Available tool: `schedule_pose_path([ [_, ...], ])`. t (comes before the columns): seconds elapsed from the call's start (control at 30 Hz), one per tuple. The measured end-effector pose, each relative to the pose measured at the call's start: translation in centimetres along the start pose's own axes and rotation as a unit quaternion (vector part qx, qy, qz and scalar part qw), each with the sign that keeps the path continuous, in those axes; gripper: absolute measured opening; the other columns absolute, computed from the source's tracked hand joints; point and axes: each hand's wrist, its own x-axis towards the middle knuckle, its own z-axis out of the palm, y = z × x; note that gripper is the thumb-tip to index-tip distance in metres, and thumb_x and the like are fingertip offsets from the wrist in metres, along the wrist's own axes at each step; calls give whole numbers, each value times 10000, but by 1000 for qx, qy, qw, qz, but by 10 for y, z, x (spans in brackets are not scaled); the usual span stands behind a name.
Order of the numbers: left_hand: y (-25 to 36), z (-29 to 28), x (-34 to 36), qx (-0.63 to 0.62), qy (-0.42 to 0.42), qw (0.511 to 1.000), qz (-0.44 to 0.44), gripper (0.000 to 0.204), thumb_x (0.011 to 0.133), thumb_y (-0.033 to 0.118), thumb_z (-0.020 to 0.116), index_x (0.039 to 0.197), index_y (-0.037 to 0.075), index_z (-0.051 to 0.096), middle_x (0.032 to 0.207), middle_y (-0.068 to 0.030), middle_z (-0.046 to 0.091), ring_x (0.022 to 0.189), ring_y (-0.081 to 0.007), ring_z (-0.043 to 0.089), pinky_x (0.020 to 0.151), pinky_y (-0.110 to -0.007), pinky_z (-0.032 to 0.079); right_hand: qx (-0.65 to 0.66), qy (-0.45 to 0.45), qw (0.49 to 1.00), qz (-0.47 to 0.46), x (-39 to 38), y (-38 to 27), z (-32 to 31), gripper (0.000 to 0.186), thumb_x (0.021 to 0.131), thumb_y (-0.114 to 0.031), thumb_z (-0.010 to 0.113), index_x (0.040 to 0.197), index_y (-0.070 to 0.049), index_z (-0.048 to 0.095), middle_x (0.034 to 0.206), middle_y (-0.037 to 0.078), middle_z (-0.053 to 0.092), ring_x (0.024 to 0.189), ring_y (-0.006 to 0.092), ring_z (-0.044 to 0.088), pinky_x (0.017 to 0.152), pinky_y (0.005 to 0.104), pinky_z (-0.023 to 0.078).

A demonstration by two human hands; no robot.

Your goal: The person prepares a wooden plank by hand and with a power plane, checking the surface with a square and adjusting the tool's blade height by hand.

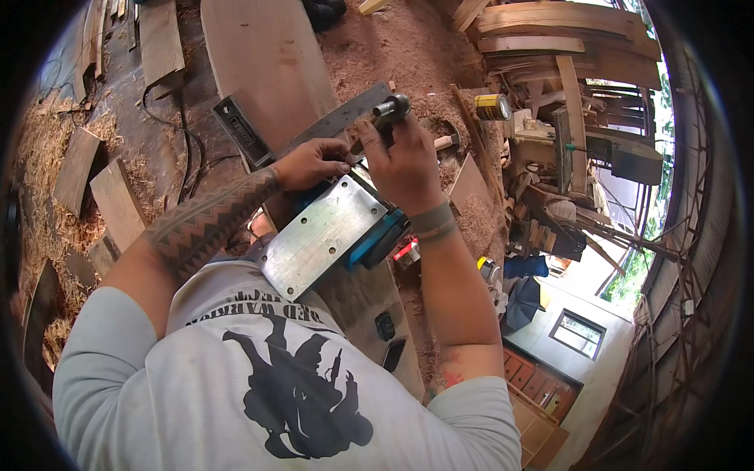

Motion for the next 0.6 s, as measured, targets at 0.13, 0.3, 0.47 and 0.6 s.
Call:
schedule_pose_path([
  [0.13,2,2,3,26,-3,1000,-3,183,1022,79,706,1201,45,690,1116,5,716,1019,-81,638,931,-285,538,-28,4,999,-33,-2,3,1,236,1003,-219,744,1113,-25,666,944,144,733,836,383,712,745,465,555],
  [0.3,1,2,2,25,-2,1000,4,180,1025,78,701,1202,47,696,1119,-5,722,1028,-84,653,923,-284,546,118,-19,985,128,-12,-5,-28,228,990,-186,774,1092,-24,650,883,111,741,783,236,738,726,359,564],
  [0.47,1,0,3,16,-4,1000,-12,179,1029,80,698,1205,50,694,1112,0,723,1014,-83,656,907,-279,550,181,58,960,206,-44,-9,-51,183,1001,-160,757,1049,-18,653,900,73,754,784,158,732,724,333,567],
  [0.6,4,3,4,-2,-20,1000,-8,178,1032,86,704,1206,52,693,1113,4,721,1013,-78,655,904,-278,554,74,10,990,122,-63,2,-41,185,1009,-164,747,1059,-15,650,917,128,759,796,227,750,736,368,581],
])
